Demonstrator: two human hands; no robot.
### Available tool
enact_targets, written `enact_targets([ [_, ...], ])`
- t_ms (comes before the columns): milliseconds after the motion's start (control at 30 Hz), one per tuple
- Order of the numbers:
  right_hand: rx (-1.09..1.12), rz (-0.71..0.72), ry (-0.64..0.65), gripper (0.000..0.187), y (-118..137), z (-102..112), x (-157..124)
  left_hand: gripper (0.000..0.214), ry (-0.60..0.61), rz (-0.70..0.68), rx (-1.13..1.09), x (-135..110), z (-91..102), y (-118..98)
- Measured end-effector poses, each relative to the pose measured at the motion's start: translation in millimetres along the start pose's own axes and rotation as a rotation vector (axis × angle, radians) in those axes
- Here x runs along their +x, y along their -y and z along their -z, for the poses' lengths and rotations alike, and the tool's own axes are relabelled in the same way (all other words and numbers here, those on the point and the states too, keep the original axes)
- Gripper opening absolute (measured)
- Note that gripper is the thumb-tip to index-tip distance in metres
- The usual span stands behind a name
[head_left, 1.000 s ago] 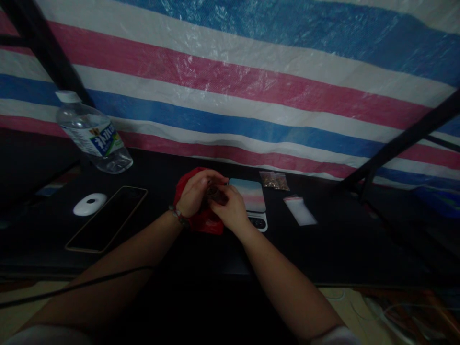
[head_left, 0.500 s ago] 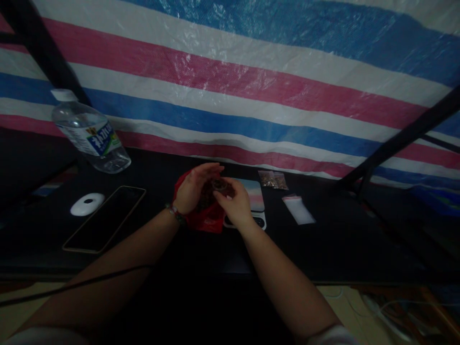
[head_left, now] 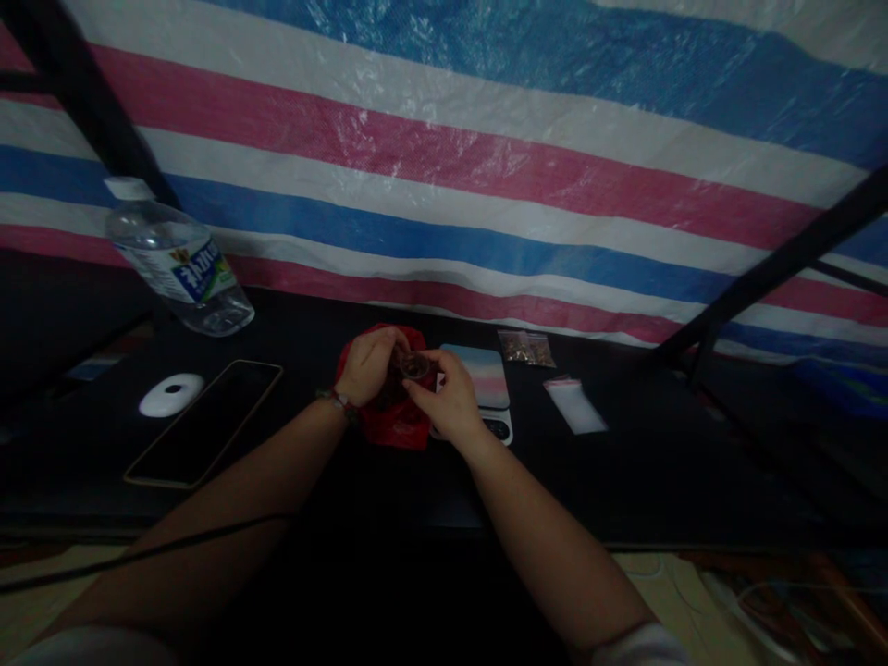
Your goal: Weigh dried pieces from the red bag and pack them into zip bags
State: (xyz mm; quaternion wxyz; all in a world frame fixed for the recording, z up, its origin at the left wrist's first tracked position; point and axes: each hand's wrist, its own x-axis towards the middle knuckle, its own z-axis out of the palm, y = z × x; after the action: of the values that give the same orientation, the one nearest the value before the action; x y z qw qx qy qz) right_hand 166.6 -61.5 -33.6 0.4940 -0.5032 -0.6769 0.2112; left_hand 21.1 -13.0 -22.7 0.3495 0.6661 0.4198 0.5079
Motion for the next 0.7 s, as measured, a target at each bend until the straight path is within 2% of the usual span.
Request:
enact_targets([
  [67, -0.007, -0.024, 0.031, 0.031, 0, 5, 5, 0.041, 0.059, 0.005, 0.157, 3, 1.5, 1],
  [133, -0.037, -0.039, 0.010, 0.034, -1, 17, 14, 0.038, 0.130, -0.017, 0.357, 6, 3.7, 3],
  [267, -0.088, 0.008, -0.064, 0.041, -11, 52, 37, 0.039, 0.290, -0.028, 0.640, 10, 9.4, 4],
  [433, -0.230, 0.093, 0.038, 0.035, -44, 87, 44, 0.033, 0.361, -0.048, 0.693, 13, 15.4, 11],
  [600, -0.422, 0.073, 0.169, 0.035, -70, 92, 28, 0.034, 0.371, -0.054, 0.743, 15, 15.0, 18],
  [700, -0.414, 0.080, 0.192, 0.052, -72, 96, 26, 0.040, 0.400, -0.046, 0.787, 15, 13.1, 20],
])
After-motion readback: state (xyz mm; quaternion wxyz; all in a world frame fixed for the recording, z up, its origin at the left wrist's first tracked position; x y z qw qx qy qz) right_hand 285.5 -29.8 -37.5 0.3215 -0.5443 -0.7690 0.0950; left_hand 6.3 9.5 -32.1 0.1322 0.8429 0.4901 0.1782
